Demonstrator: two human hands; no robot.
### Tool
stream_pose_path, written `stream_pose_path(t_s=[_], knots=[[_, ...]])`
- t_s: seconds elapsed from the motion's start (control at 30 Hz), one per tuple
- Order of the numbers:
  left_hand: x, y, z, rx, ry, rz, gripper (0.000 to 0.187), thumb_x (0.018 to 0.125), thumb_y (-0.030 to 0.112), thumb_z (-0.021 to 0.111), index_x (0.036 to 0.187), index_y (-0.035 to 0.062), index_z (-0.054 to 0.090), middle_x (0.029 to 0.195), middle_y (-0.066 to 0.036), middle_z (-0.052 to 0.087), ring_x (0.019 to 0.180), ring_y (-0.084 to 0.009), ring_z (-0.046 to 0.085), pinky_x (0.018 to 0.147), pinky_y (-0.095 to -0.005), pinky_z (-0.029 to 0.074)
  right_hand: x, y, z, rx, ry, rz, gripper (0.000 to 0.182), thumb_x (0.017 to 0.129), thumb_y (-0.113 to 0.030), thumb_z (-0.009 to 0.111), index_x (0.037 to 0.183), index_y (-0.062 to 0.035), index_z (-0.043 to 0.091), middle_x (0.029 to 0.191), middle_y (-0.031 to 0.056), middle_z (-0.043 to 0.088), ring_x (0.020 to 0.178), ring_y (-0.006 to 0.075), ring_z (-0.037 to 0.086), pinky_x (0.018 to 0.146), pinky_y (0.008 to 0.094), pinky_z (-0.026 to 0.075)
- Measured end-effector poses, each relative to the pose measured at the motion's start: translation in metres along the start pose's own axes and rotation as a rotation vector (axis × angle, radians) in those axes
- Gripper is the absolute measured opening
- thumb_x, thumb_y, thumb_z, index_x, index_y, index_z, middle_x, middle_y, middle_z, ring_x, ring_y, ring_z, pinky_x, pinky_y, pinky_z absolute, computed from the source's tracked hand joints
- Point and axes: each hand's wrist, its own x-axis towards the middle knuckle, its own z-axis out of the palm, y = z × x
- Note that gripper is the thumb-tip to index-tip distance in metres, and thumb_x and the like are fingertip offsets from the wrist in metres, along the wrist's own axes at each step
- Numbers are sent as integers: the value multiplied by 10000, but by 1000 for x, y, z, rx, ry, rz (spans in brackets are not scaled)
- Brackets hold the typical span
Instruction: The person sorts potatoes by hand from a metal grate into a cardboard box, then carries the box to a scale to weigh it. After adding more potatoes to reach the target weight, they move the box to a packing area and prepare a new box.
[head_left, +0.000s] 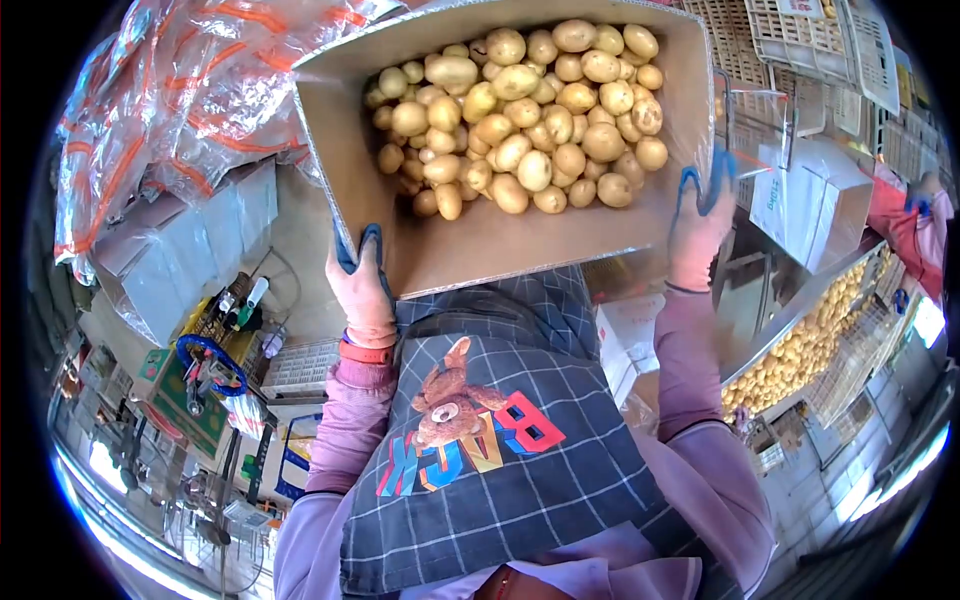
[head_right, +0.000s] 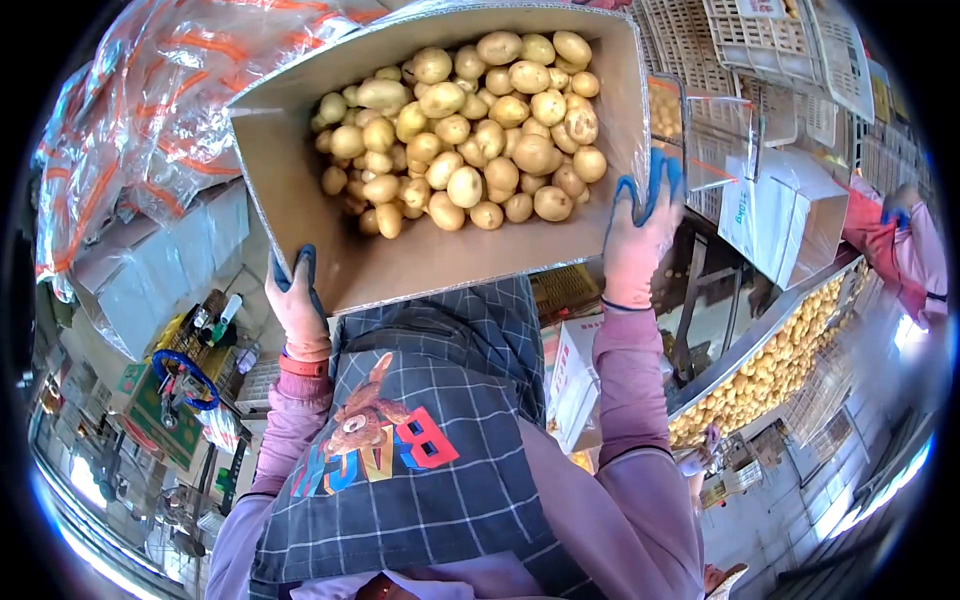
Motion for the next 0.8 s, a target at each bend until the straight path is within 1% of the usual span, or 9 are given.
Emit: stream_pose_path(t_s=[0.07, 0.13, 0.17, 0.23, 0.33, 0.47, 0.53, 0.67, 0.8], knots=[[3, -3, 3, -4, 28, -1, 291, 859, 17, 631, 1138, -55, 590, 1016, -70, 646, 881, -128, 580, 815, -262, 457, 4, -39, -7, -457, 19, -560, 318, 895, -74, 595, 1205, -6, 603, 1126, 142, 647, 1074, 242, 598, 939, 338, 443], [3, -10, -3, -35, 15, 29, 309, 861, -11, 608, 1166, -58, 585, 1048, -58, 643, 941, -128, 589, 860, -248, 453, -2, -47, 8, 41, -330, -530, 361, 860, -36, 601, 1220, -67, 610, 1142, 110, 649, 1078, 258, 608, 930, 351, 457], [3, -11, -3, -14, 10, 48, 316, 859, -16, 610, 1172, -55, 584, 1058, -62, 642, 936, -127, 593, 855, -248, 458, -10, -68, 14, 96, -634, -236, 375, 822, -28, 620, 1194, -68, 614, 1133, 108, 653, 1023, 276, 628, 905, 371, 476], [4, -7, -2, -1, -2, 62, 317, 858, -17, 610, 1171, -57, 583, 1058, -64, 642, 937, -129, 595, 855, -250, 460, -10, -58, 46, -84, -790, -750, 356, 801, -99, 648, 1154, -61, 623, 1097, 120, 660, 919, 288, 642, 813, 380, 506], [1, -6, 0, 10, 5, 53, 323, 857, -17, 611, 1176, -61, 578, 1060, -67, 641, 941, -133, 594, 856, -252, 461, -31, -43, 92, -499, -886, -1053, 354, 800, -149, 601, 1150, -100, 623, 954, 153, 674, 815, 284, 661, 735, 404, 513], [2, -2, 0, 6, 10, 47, 337, 856, -19, 596, 1187, -74, 559, 1081, -81, 625, 960, -133, 578, 858, -250, 454, -5, -61, 97, -258, -1013, -985, 337, 881, -226, 561, 1197, -121, 609, 872, 137, 680, 661, 211, 638, 609, 337, 506], [2, -1, 0, 24, 33, 52, 334, 855, -21, 592, 1182, -77, 559, 1084, -84, 622, 962, -135, 577, 860, -250, 453, 13, -103, 77, 492, -1575, 623, 393, 932, -213, 531, 1303, -84, 535, 869, 80, 668, 627, 96, 589, 534, 223, 453], [1, 1, 2, 21, 28, 2, 326, 856, -20, 592, 1176, -76, 565, 1060, -80, 633, 949, -140, 578, 864, -254, 447, 1, -98, 78, 832, -1596, 593, 400, 1009, -276, 418, 1334, -61, 509, 859, 86, 667, 507, 14, 472, 456, 154, 363], [-1, 10, 3, 51, 33, -22, 325, 852, -9, 599, 1169, -70, 573, 1047, -76, 637, 939, -138, 573, 866, -261, 442, -7, -104, 89, 965, -1563, 868, 413, 1014, -321, 408, 1325, -57, 473, 949, 148, 669, 604, 74, 586, 499, 166, 431]])
